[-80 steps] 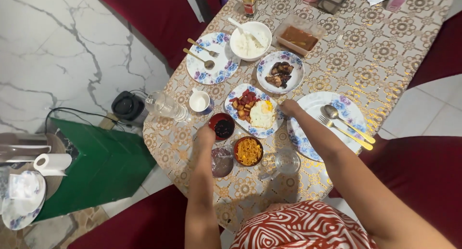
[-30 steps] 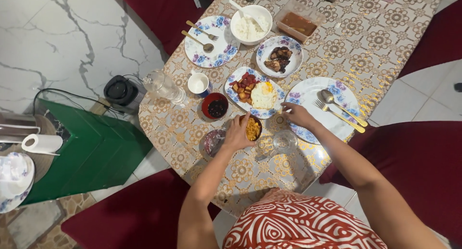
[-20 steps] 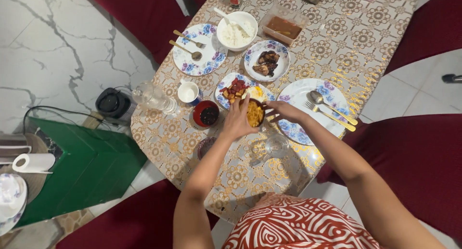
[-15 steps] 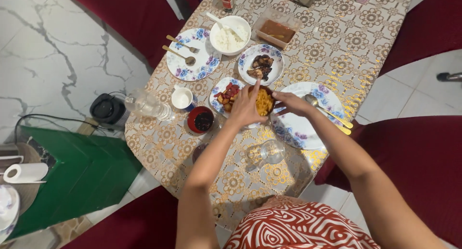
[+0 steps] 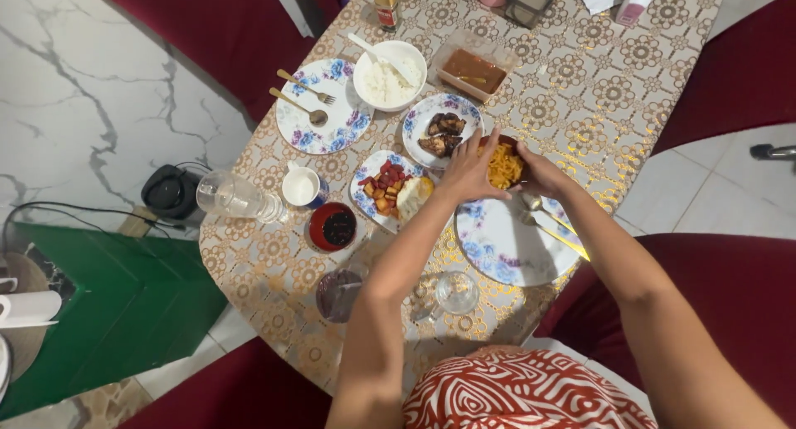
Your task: Set the dining table with various food items and a glass.
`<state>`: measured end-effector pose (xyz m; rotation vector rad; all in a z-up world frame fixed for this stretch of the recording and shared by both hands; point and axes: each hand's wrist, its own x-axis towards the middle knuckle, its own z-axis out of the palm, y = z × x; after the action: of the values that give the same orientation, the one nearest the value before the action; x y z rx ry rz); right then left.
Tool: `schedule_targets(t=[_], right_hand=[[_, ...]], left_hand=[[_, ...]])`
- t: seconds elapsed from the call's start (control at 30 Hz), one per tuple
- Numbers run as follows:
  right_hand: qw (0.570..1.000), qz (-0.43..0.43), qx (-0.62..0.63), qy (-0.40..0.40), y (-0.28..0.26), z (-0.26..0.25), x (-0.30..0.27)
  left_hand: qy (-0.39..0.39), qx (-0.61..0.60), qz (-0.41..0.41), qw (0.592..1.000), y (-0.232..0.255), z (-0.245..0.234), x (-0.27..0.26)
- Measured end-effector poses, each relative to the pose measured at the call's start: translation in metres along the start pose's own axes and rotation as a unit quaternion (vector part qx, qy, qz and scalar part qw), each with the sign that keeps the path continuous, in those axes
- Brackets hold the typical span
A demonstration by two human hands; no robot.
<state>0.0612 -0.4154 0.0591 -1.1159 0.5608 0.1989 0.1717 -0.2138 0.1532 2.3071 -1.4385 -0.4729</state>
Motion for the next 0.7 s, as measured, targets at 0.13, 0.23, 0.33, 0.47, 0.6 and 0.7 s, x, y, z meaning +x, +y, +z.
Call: schedule_targets(t=[0.13,0.23,0.33,0.47,0.6,0.7], right_hand=[[0.999,-0.007,0.016,0.043,-0.007,-0.037,0.025],[0.994,-0.037,-0.021,0.1,-0.013,-0.06,0.045],[0.985,-0.08,0.008,0.151,-0.01,-0.08,0.069],[0.977,-0.141,0.022,0.157,0.005,-0.1,0.094],[0.964,-0.17,0.058,0.198,0.016,-0.104,0.102],[0.956,-0.197,0.025,0.217,0.028,-0.113,0.111]], left_hand=[[0.035,0.005,-0.014,0.999,-0.03,-0.009,-0.005],[0.072,-0.028,-0.11,0.991,-0.084,-0.034,-0.044],[0.114,-0.101,-0.22,0.964,-0.127,-0.062,-0.105],[0.135,-0.088,-0.326,0.932,-0.176,-0.056,-0.192],[0.23,-0.074,-0.332,0.912,-0.216,-0.022,-0.255],[0.213,-0.086,-0.379,0.896,-0.21,-0.025,-0.274]])
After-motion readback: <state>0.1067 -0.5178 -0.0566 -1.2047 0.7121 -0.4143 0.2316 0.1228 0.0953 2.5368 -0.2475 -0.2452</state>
